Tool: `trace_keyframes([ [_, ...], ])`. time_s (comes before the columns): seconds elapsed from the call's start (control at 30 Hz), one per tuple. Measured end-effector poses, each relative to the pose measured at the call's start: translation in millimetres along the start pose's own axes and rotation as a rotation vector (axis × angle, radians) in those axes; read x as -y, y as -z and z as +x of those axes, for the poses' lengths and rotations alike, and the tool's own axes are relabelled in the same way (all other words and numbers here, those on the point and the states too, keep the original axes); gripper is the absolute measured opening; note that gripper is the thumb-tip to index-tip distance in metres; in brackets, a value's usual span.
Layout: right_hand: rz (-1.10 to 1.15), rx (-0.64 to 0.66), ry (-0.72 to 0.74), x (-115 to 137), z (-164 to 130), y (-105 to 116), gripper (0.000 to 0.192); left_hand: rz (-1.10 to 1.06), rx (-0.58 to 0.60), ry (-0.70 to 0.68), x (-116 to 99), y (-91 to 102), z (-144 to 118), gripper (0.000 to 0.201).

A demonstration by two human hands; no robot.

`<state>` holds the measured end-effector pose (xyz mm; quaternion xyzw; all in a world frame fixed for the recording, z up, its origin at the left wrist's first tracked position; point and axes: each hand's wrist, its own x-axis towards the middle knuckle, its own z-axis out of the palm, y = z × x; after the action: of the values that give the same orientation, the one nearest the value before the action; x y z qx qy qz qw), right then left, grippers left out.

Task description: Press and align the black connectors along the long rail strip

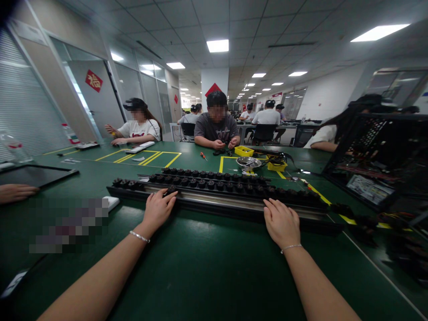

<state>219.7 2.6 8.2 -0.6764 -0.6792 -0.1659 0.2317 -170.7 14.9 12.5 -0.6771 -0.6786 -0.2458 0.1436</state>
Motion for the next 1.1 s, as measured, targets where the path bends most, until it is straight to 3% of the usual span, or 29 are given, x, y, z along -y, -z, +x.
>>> trace_keyframes([
  [1.1,-0.006,0.004,0.006,-1.0,0.4,-0.5,0.047,-0.006,0.03,-0.019,-6.0,2.4,-0.7,0.036],
])
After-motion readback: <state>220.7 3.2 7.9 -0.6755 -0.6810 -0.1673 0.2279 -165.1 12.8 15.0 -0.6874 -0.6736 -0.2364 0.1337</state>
